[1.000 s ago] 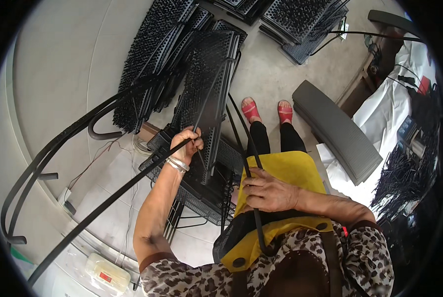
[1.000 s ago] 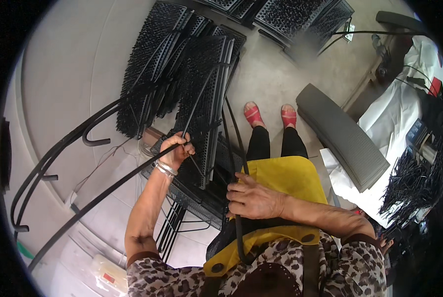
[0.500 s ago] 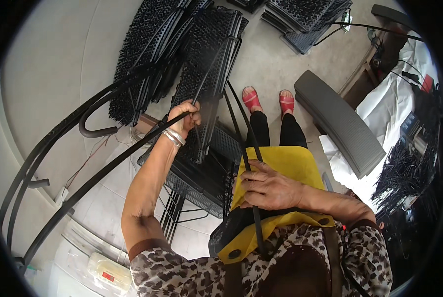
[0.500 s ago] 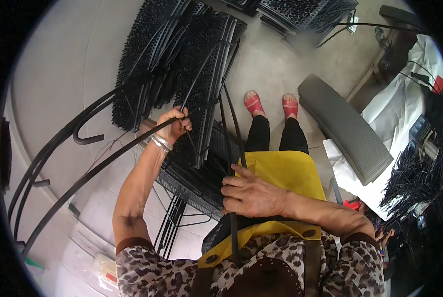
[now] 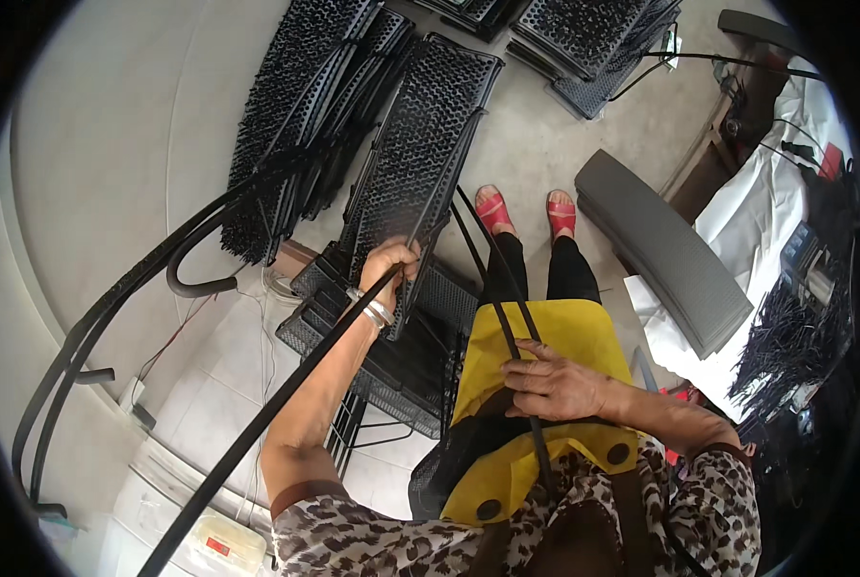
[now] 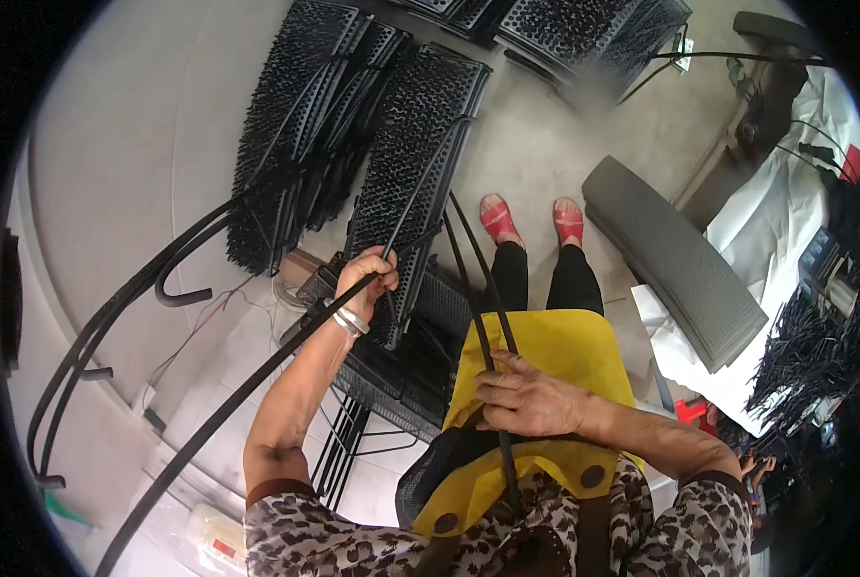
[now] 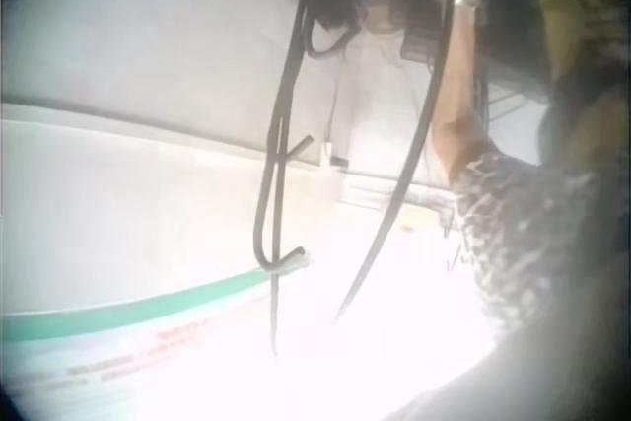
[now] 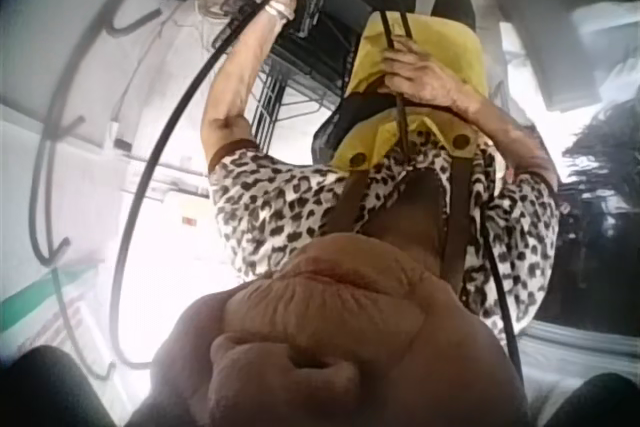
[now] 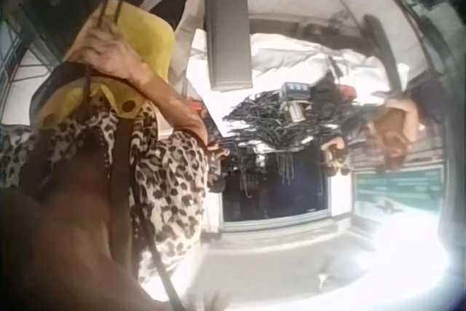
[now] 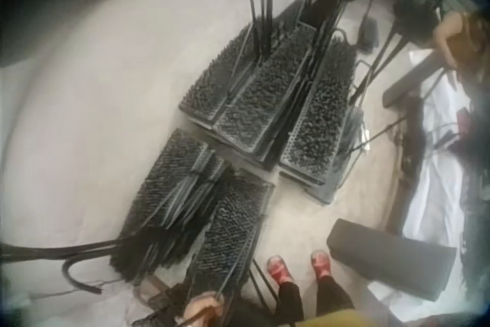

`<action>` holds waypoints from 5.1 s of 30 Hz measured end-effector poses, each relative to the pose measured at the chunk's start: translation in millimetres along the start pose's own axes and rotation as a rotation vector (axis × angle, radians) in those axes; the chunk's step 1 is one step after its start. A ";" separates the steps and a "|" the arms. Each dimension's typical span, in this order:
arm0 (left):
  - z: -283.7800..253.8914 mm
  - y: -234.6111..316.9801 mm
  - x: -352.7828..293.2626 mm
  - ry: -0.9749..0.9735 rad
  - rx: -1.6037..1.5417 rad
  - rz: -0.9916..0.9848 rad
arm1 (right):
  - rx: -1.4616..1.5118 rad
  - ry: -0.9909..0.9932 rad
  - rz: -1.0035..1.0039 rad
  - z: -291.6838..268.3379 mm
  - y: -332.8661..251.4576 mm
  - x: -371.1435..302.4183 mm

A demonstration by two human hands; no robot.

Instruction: Assembling metal mesh components onto a frame by hand.

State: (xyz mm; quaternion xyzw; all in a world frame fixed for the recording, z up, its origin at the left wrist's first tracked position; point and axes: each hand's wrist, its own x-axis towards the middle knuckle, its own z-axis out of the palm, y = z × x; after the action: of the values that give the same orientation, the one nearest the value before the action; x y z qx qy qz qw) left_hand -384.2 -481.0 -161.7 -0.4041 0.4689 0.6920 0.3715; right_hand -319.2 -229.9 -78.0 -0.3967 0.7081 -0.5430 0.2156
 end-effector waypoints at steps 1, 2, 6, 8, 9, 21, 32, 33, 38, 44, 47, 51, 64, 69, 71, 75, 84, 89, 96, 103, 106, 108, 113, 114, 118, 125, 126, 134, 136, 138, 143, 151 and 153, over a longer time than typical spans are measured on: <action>1.6 -0.5 -0.7 0.003 0.002 -0.006 | 0.006 0.002 0.003 1.3 0.7 -2.4; 4.0 -0.3 -1.2 0.018 0.030 -0.007 | -0.006 0.017 0.002 2.5 1.4 -4.8; 11.1 5.9 -4.9 0.032 -0.032 -0.007 | -0.016 0.033 -0.017 5.0 4.4 -11.4; 21.8 9.0 -5.7 0.149 -0.012 0.003 | -0.013 0.028 -0.016 5.1 5.2 -12.9; 19.8 9.7 -3.4 0.133 0.007 -0.003 | -0.016 0.031 -0.017 5.5 5.0 -13.3; 3.0 41.6 15.6 0.059 0.145 -0.064 | -0.020 0.032 -0.046 2.3 -0.4 19.6; -16.3 65.9 26.1 -0.003 0.210 -0.006 | -0.105 -0.008 -0.063 4.4 -11.0 56.3; -16.7 66.5 27.2 0.026 0.211 0.002 | -0.068 0.028 -0.074 5.0 -11.8 59.9; -24.7 64.6 38.7 0.121 0.182 0.049 | -0.092 -0.064 -0.048 1.9 -18.8 79.7; -62.8 52.9 80.5 -0.050 0.225 0.110 | -0.018 0.071 -0.073 8.8 -23.6 83.3; -48.0 51.7 78.5 0.084 0.320 0.071 | -0.007 0.072 -0.065 10.8 -21.7 89.1; -53.8 49.9 79.8 0.063 0.348 0.072 | -0.043 0.060 -0.050 11.3 -22.1 94.1; -47.0 -13.4 48.3 0.442 0.266 0.505 | -0.076 0.017 -0.045 18.8 -21.6 111.3; -12.1 -46.6 -18.9 0.458 0.441 0.739 | -0.123 0.085 -0.105 17.7 -13.8 99.2; 5.6 -62.1 -45.3 0.434 0.342 0.725 | -0.090 0.216 -0.134 21.5 -10.7 97.3; 53.4 -64.1 -100.2 0.492 0.362 0.771 | -0.058 0.166 -0.120 17.7 -2.9 94.5; 92.5 -37.7 -177.7 0.390 0.605 1.423 | -0.026 0.159 -0.151 11.9 -0.2 97.4; 95.5 -25.2 -165.5 0.327 0.502 1.296 | 0.046 0.260 -0.196 22.8 5.1 90.0; 88.5 -11.0 -144.6 0.365 0.205 1.424 | -0.097 0.341 -0.256 10.5 7.6 72.6; 49.2 76.2 -152.2 0.518 -0.025 1.257 | -0.058 0.350 -0.213 23.9 6.6 130.9; 44.9 66.9 -147.3 0.442 0.004 1.306 | -0.144 0.399 -0.291 37.4 15.7 140.6; 53.4 48.0 -143.6 0.498 0.019 1.344 | -0.143 0.435 -0.302 37.8 18.8 134.5; 66.2 26.2 -138.5 0.453 -0.006 1.386 | -0.100 0.416 -0.289 31.6 23.7 109.5; 68.5 23.9 -137.3 0.441 0.017 1.398 | -0.136 0.429 -0.301 30.1 25.0 104.7; 77.7 7.4 -139.0 0.470 0.147 1.329 | -0.136 0.337 -0.210 17.7 20.2 85.9; 89.7 -15.8 -128.2 0.592 0.108 1.150 | -0.137 0.327 -0.173 16.6 27.4 68.8; 87.8 -16.7 -125.5 0.597 0.110 1.125 | -0.070 0.319 -0.182 15.8 28.8 69.5; 67.1 18.1 -106.5 0.577 -0.048 1.193 | 0.115 0.296 -0.261 22.2 37.4 101.1; 54.1 49.3 -113.8 0.580 -0.198 1.111 | 0.029 0.239 -0.196 24.1 33.3 119.3; 34.1 67.7 -116.3 0.589 -0.219 1.110 | -0.091 0.369 -0.239 27.7 23.7 139.3; 32.3 63.8 -117.3 0.543 -0.185 1.148 | -0.072 0.442 -0.210 40.8 27.1 136.7; 22.2 71.7 -111.1 0.569 -0.102 1.185 | -0.025 0.300 -0.190 38.8 15.0 164.0; 19.2 71.5 -110.4 0.570 -0.113 1.183 | -0.009 0.282 -0.155 40.5 10.9 159.9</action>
State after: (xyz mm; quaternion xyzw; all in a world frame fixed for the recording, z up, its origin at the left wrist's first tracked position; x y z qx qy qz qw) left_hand -408.3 -498.0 -32.1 -0.2643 0.6549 0.6689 -0.2321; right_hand -387.7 -380.4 -81.0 -0.3709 0.7012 -0.6049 0.0698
